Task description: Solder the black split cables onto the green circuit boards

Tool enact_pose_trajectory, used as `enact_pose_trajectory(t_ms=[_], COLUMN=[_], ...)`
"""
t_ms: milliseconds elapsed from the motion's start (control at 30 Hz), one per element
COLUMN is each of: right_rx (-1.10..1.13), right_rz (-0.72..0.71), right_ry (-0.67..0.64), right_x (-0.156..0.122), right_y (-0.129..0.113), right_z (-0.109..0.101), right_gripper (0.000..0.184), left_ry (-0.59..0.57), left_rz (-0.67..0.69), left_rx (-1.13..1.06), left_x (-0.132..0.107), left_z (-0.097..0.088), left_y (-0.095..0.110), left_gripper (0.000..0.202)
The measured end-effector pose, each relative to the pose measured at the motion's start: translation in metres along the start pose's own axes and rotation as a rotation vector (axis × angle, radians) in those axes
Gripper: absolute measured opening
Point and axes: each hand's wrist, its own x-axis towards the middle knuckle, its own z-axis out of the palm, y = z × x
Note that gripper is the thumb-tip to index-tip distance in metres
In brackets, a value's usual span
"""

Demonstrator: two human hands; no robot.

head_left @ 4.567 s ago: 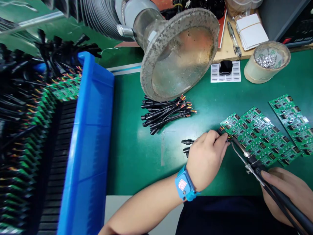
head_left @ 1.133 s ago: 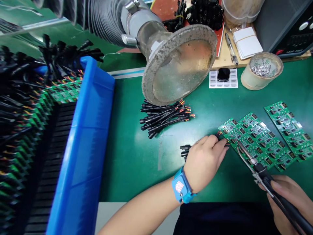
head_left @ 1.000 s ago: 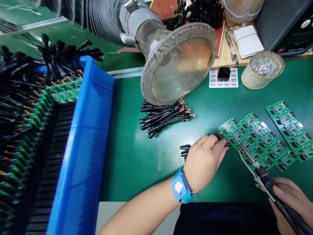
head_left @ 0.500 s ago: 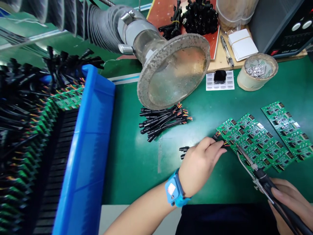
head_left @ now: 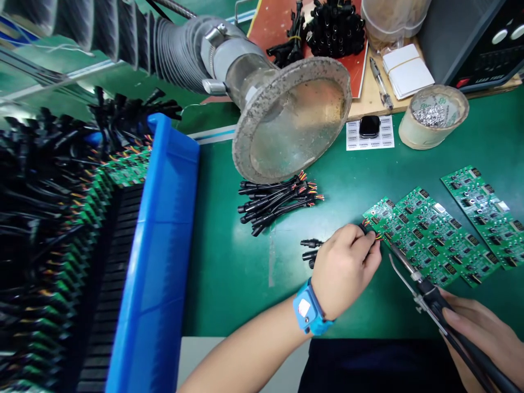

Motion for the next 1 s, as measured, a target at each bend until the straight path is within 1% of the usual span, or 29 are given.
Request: enact_pose_trajectory(t_ms=[67, 100, 200, 233, 333, 567, 633, 800, 900, 1000], right_rx=[0.008, 0.010, 0.012, 0.012, -0.002, -0.028, -0.027, 0.007, -0.016, -0.012], right_rz=[-0.050, -0.039, 0.050, 0.054, 0.056, 0.029, 0.023, 0.024, 0.007, 0.022], right_ry=[-0.087, -0.103, -0.098, -0.096, -0.080, -0.043, -0.019, -0.040, -0.011, -0.022], right_x=[-0.002, -0.003, -0.006, -0.005, -0.001, 0.008, 0.009, 0.008, 0.008, 0.004], right_y=[0.001, 0.001, -0.002, -0.003, -0.006, -0.009, -0.010, -0.010, -0.008, -0.006], right_z=[-0.001, -0.002, -0.001, 0.000, 0.002, 0.004, 0.003, 0.003, 0.004, 0.004], right_gripper=[0.048, 0.049, 0.045, 0.043, 0.042, 0.046, 0.047, 0.049, 0.048, 0.048], left_ry=[0.008, 0.010, 0.011, 0.012, 0.010, 0.004, 0.008, 0.014, 0.020, 0.018], left_rz=[-0.002, -0.008, -0.036, -0.044, -0.062, -0.084, -0.090, -0.089, -0.084, -0.085], left_rx=[-0.009, -0.017, -0.036, -0.038, -0.051, -0.062, -0.057, -0.010, 0.010, 0.017], left_x=[0.000, 0.000, 0.001, 0.001, 0.001, 0.001, 0.001, 0.001, 0.002, 0.002], left_z=[0.001, 0.001, 0.002, 0.003, 0.003, 0.004, 0.004, 0.004, 0.005, 0.004], left_y=[0.001, 0.001, 0.002, 0.002, 0.003, 0.003, 0.004, 0.006, 0.006, 0.007], left_gripper=[0.018, 0.018, 0.018, 0.017, 0.017, 0.016, 0.015, 0.015, 0.015, 0.014])
